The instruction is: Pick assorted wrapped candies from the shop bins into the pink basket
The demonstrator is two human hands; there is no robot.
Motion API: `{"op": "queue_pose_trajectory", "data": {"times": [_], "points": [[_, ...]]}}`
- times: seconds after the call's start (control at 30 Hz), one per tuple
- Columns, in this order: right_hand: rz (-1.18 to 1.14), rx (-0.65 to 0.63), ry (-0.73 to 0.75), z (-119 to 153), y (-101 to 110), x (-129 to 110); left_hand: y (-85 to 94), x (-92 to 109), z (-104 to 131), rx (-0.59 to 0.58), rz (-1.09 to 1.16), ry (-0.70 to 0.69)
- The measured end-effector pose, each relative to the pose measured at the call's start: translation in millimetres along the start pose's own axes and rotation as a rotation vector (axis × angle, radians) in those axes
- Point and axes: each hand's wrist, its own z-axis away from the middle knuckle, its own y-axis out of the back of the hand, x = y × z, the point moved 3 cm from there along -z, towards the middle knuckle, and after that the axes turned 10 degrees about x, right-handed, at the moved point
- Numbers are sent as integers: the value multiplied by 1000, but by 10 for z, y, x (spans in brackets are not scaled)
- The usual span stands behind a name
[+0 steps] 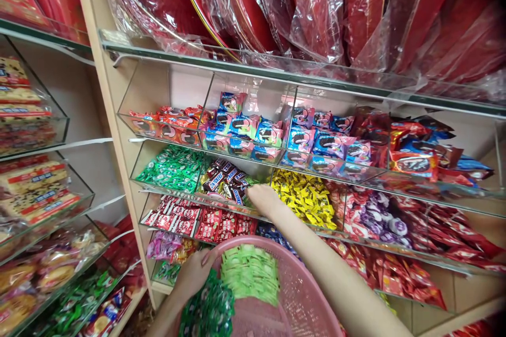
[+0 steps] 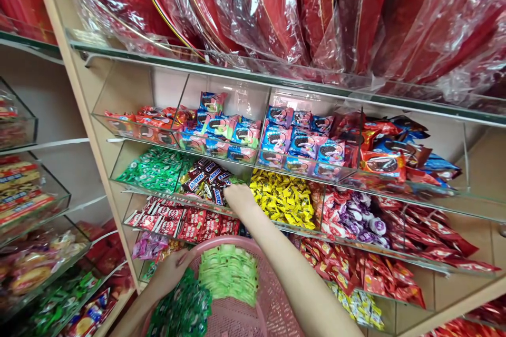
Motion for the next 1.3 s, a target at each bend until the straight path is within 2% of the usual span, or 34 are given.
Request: {"op": "queue_pose_trajectory", "data": {"times": [0.13,0.3,0.4,0.57,0.73,0.83,0.97,1.1,1.2,1.3], "points": [[-4,-139,-46,-198,-125,-14,-6,-42,-4,-7,29,14],[-9,-179,-50,-264,-227,-9,14,-79,2,-3,65,23],[-8,-142,-44,-234,-172,-13,8,-91,-7,-2,79,32],[12,-54,-22,-45,55,-23,-34,-85,-30,-5,41,37],[0,129,43,202,207,89,-56,-33,-30,-2,14,10],[-144,236,18,294,173,216,-70,-13,-27,-11,23,6],[-448,375,-110,330,59,377,-93,-6,-30,-22,22,-3],[-771,500,-234,421,-16,395,-92,4,-28,-15,27,-16],[-1024,503,-236,598,-117,270,-73,10,-17,-12,25,-4],[-1079,421,-198,807,-357,119,-54,2,-6,-8,12,17]]}}
